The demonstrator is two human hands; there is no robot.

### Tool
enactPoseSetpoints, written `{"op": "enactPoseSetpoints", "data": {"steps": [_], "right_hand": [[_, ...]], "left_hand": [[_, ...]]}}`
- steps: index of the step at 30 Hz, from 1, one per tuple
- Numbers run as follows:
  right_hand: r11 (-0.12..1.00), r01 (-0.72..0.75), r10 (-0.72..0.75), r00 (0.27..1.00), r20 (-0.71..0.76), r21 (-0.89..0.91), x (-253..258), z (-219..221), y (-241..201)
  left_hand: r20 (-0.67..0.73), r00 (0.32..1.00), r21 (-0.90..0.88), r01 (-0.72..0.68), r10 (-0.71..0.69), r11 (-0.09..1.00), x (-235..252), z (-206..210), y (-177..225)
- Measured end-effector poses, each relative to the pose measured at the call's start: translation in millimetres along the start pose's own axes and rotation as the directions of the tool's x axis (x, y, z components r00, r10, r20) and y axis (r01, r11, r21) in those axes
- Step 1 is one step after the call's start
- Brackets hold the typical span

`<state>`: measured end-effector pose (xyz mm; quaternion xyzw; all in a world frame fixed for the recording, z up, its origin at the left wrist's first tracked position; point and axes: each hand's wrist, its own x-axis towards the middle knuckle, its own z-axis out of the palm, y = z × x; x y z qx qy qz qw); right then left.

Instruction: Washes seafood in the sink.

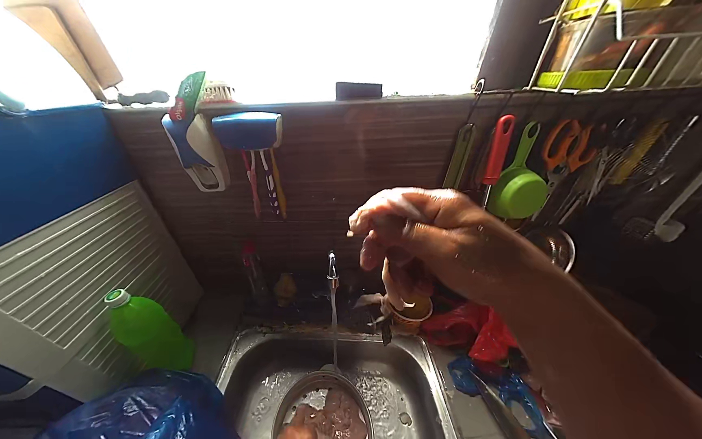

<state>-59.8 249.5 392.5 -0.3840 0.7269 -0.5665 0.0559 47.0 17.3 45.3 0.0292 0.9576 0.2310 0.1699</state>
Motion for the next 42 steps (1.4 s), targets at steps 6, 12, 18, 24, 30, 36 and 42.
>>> {"op": "enactPoseSetpoints", "data": {"steps": [6,12,18,24,30,36,42], "right_hand": [[0.983,-0.164,0.171,0.981,0.089,-0.086,-6.9,44.6,100.3],[0.963,-0.270,0.266,0.959,-0.094,-0.023,-18.4,100.7,221.8],[0.765,-0.387,0.453,0.892,-0.002,0.515,-30.4,122.9,263.8],[0.538,-0.342,0.578,0.815,-0.041,0.770,-33.3,132.9,273.5],[0.617,-0.374,0.634,0.757,-0.156,0.692,-31.9,138.5,294.2],[0.548,-0.325,0.619,0.777,-0.112,0.770,-34.7,137.7,294.8],[0.669,-0.425,0.623,0.768,-0.148,0.610,-28.9,140.7,302.8]], "left_hand": [[-0.519,0.853,-0.720,-0.468,0.050,0.512,9.6,-84.0,55.6],[-0.326,0.945,-0.935,-0.318,-0.028,0.156,60.1,-106.3,64.7],[-0.220,0.961,-0.967,-0.193,-0.166,0.168,91.9,-86.6,52.4],[-0.237,0.951,-0.906,-0.143,-0.199,0.398,114.7,-78.9,43.3],[-0.283,0.928,-0.919,-0.191,-0.241,0.344,114.5,-81.2,46.4],[-0.276,0.941,-0.950,-0.234,-0.199,0.208,116.0,-85.0,43.5],[-0.265,0.950,-0.952,-0.231,-0.163,0.199,119.7,-87.9,41.7]]}}
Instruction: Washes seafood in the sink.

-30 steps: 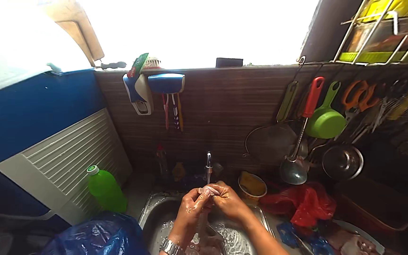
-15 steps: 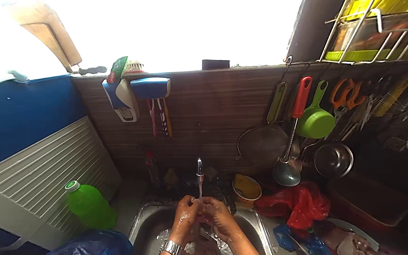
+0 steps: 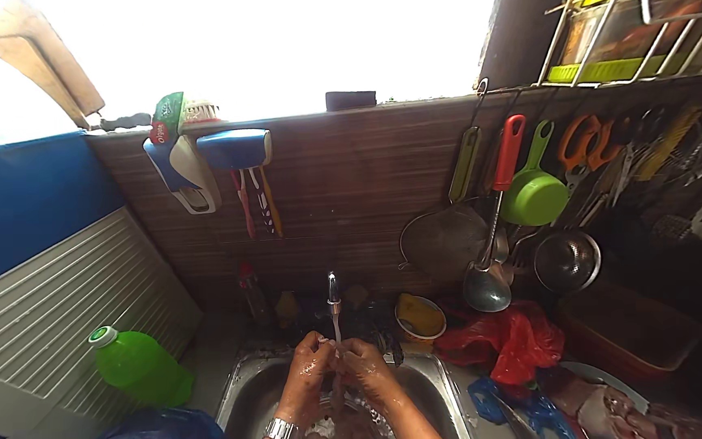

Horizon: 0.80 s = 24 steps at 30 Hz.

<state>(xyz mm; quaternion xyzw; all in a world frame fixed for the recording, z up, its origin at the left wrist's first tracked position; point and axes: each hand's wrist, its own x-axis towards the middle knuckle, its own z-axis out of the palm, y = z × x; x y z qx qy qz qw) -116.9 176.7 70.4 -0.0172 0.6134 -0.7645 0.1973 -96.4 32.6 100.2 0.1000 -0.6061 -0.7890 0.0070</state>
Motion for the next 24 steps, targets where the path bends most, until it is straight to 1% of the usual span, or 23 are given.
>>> {"op": "enactPoseSetpoints", "data": {"steps": [1,3,4,5,6,8,9,11,12,14,17,20,22,24], "right_hand": [[0.995,0.003,-0.006,1.000,-0.024,-0.104,2.1,0.1,0.2],[0.949,-0.017,0.002,0.999,-0.047,-0.314,6.5,-2.2,0.8],[0.934,-0.033,0.015,0.999,-0.052,-0.357,7.7,-3.8,1.6],[0.938,-0.048,0.030,0.998,-0.058,-0.344,7.8,-5.4,2.4],[0.955,-0.062,0.045,0.997,-0.065,-0.289,7.0,-6.3,1.9],[0.994,-0.059,0.053,0.996,-0.065,-0.095,2.2,-8.0,-2.0],[0.999,-0.040,0.041,0.997,-0.058,0.007,0.1,-9.0,-4.8],[0.989,0.002,0.006,0.999,-0.053,0.148,-2.2,-9.7,-8.5],[0.981,0.016,-0.005,0.998,-0.055,0.195,-3.2,-9.3,-10.1],[0.963,0.037,-0.025,0.998,-0.049,0.267,-5.0,-9.4,-12.2],[0.948,0.051,-0.049,0.999,-0.014,0.313,-7.1,-10.8,-14.3],[0.957,0.062,-0.069,0.998,0.015,0.282,-8.3,-12.3,-12.3],[0.966,0.053,-0.063,0.998,0.032,0.252,-9.3,-14.3,-12.4],[0.970,0.044,-0.060,0.996,0.060,0.239,-11.6,-16.6,-12.5]], "left_hand": [[0.000,1.000,-0.054,0.020,-0.020,0.998,-1.8,0.5,0.9],[0.002,0.999,-0.150,0.053,-0.053,0.987,-6.0,1.2,2.7],[0.001,0.998,-0.184,0.062,-0.063,0.981,-7.1,0.8,2.4],[-0.002,0.998,-0.211,0.067,-0.069,0.975,-7.6,-0.3,2.0],[-0.008,0.998,-0.229,0.066,-0.070,0.971,-7.7,-2.1,1.9],[-0.031,0.997,-0.240,0.056,-0.066,0.969,-7.2,-7.3,0.9],[-0.036,0.997,-0.236,0.057,-0.068,0.970,-6.7,-10.0,0.3],[-0.023,0.995,-0.222,0.086,-0.094,0.971,-6.7,-14.3,-0.3],[-0.012,0.993,-0.204,0.111,-0.116,0.973,-7.4,-16.4,-0.3],[0.010,0.986,-0.094,0.167,-0.166,0.982,-8.6,-20.9,-1.4],[0.083,0.973,0.066,0.210,-0.215,0.976,-8.4,-31.4,-8.9],[0.144,0.971,0.186,0.161,-0.189,0.969,-7.6,-38.7,-15.4],[0.132,0.981,0.247,0.108,-0.144,0.963,-7.0,-39.4,-17.3],[0.089,0.991,0.264,0.070,-0.097,0.962,-7.1,-39.0,-17.3]]}}
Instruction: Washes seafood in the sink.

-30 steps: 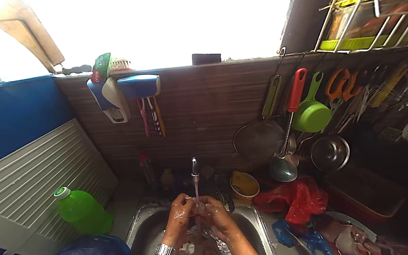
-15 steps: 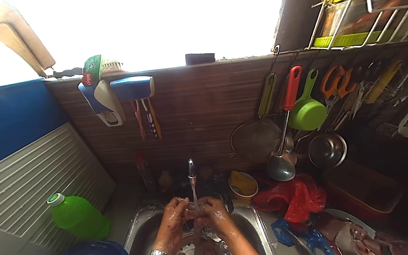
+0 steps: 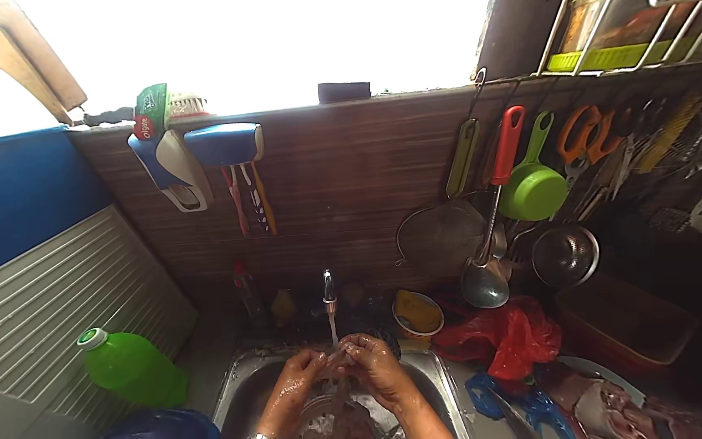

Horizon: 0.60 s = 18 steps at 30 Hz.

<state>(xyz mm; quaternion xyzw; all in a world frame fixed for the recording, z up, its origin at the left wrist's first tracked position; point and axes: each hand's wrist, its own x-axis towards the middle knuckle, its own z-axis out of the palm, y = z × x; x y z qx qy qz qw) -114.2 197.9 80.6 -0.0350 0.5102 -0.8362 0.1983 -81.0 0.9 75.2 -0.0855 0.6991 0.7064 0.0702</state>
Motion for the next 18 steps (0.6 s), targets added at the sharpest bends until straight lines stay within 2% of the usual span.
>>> {"op": "enactPoseSetpoints", "data": {"steps": [5,12,15,18], "right_hand": [[0.993,0.009,-0.005,0.999,0.036,-0.114,-0.4,-5.6,-0.7],[0.958,-0.084,0.082,0.996,-0.019,-0.273,-2.2,-7.4,-1.6],[0.975,-0.136,0.141,0.990,0.014,-0.174,-5.3,-6.2,0.9],[0.983,-0.177,0.182,0.975,0.125,-0.050,-10.0,-1.5,2.3]], "left_hand": [[-0.148,0.989,-0.038,-0.027,0.021,0.999,3.3,3.9,2.4],[-0.060,0.998,-0.331,-0.011,-0.010,0.943,0.7,14.7,24.1],[-0.045,0.999,-0.343,-0.025,0.011,0.939,5.2,13.3,27.0],[-0.012,1.000,-0.276,-0.030,0.028,0.961,8.8,11.3,31.8]]}}
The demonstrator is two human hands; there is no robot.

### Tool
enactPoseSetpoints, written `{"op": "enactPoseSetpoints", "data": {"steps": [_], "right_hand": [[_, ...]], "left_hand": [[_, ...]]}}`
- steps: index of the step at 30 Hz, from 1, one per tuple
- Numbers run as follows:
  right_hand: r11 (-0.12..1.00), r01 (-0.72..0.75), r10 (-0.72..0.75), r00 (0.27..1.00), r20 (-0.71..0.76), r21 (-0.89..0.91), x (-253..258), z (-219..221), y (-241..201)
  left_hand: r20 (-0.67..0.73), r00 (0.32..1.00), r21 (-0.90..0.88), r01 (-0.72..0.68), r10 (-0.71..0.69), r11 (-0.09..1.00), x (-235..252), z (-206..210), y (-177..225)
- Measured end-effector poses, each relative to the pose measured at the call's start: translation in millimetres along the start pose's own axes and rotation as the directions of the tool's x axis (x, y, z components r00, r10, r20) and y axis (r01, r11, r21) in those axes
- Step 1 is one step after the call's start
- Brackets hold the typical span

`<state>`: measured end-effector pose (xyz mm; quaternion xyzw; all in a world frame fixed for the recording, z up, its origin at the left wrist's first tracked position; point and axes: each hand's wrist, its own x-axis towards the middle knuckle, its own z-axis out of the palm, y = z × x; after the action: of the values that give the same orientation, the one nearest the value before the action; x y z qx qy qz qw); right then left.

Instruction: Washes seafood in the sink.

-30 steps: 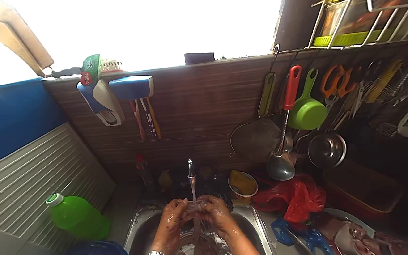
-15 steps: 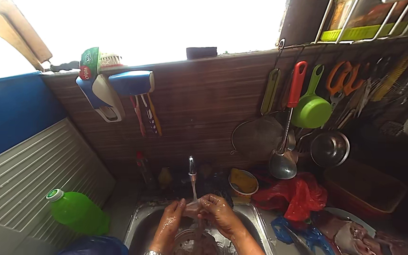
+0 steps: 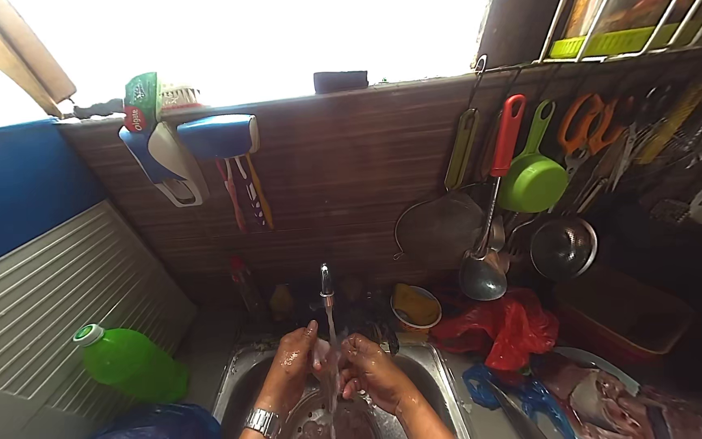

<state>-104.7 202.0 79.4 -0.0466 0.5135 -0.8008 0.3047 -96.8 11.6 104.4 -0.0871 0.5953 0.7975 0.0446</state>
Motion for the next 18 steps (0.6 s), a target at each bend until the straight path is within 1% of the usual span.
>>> {"op": "enactPoseSetpoints", "data": {"steps": [1,3,5,7,8,10,11,12,13,15,16,18], "right_hand": [[1.000,0.003,-0.003,0.999,0.038,-0.019,-0.1,1.9,1.4],[0.992,0.009,0.004,0.995,0.102,-0.125,1.5,4.5,5.4],[0.971,0.010,0.018,0.993,0.116,-0.237,4.0,6.2,9.0],[0.934,0.009,0.017,0.997,0.070,-0.358,7.6,5.8,11.5],[0.900,0.016,-0.007,1.000,0.023,-0.435,9.6,5.3,12.3],[0.820,0.021,-0.106,0.988,-0.115,-0.572,12.9,6.9,10.7],[0.812,0.031,-0.165,0.970,-0.179,-0.583,13.5,8.2,10.8],[0.832,0.057,-0.218,0.948,-0.232,-0.552,14.2,9.5,11.3],[0.870,0.115,-0.270,0.925,-0.268,-0.480,15.4,10.4,12.3],[0.924,0.267,-0.343,0.895,-0.286,-0.272,16.6,11.4,16.9],[0.940,0.303,-0.336,0.902,-0.270,-0.158,16.0,11.3,18.4],[0.956,0.286,-0.271,0.945,-0.182,0.059,11.1,9.8,18.6]], "left_hand": [[0.019,1.000,0.038,0.001,-0.002,0.999,0.8,0.5,2.9],[0.037,0.999,0.145,0.014,-0.019,0.989,2.3,2.5,9.0],[0.070,0.997,0.252,0.007,-0.026,0.968,3.8,4.1,14.9],[0.101,0.995,0.333,-0.028,-0.006,0.943,4.3,4.7,19.2],[0.109,0.994,0.376,-0.050,0.010,0.925,3.6,4.8,21.3],[0.130,0.991,0.501,-0.103,0.043,0.859,-1.9,4.3,23.2],[0.149,0.985,0.567,-0.154,0.083,0.809,-8.4,5.3,20.6],[0.178,0.973,0.620,-0.224,0.144,0.752,-17.5,7.0,15.3],[0.221,0.951,0.657,-0.308,0.215,0.689,-28.9,10.5,7.9],[0.304,0.888,0.689,-0.455,0.345,0.564,-55.8,21.8,-14.0],[0.332,0.860,0.690,-0.502,0.388,0.521,-68.0,27.5,-27.5],[0.345,0.825,0.662,-0.552,0.447,0.508,-85.9,35.4,-55.4]]}}
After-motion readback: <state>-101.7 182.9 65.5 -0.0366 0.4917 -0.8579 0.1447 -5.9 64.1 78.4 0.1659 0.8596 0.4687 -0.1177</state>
